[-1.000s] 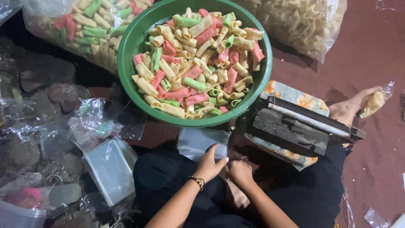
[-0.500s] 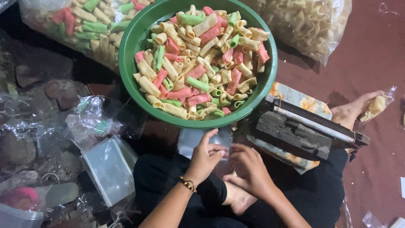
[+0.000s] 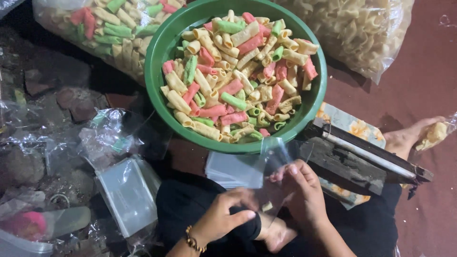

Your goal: Manually filling small plastic bags with snacks and sealing them using a heat sealer.

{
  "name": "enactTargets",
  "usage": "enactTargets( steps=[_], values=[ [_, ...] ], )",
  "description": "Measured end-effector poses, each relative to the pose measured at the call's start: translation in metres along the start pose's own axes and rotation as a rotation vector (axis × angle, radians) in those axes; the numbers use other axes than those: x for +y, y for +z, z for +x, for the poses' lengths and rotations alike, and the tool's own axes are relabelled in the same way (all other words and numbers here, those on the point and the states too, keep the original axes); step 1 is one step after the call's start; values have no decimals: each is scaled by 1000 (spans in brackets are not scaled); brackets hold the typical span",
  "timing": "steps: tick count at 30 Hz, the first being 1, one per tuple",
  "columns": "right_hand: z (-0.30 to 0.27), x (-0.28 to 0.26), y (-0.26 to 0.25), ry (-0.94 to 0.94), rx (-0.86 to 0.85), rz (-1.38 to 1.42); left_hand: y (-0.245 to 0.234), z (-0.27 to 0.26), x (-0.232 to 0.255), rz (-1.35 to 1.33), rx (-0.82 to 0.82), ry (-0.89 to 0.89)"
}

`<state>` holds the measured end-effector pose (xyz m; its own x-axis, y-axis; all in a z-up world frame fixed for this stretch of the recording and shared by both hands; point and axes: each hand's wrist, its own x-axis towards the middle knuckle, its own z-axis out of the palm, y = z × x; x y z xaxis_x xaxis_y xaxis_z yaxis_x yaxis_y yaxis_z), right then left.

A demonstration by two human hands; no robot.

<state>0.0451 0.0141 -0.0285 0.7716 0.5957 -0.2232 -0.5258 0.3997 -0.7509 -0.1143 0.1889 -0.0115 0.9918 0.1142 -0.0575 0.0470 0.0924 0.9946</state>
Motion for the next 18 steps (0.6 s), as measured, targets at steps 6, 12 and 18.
enactTargets(
  steps=[6,12,18],
  values=[
    [73,-4,42,-49,-161,-159,-53,-51,-20,-270,488,-65],
    [227,18,66,-416,-237,-1279,-87,-88,14,-4,779,-163],
    [276,43,82,-293,-243,-1843,-91,-96,-7,260,772,66]
  ],
)
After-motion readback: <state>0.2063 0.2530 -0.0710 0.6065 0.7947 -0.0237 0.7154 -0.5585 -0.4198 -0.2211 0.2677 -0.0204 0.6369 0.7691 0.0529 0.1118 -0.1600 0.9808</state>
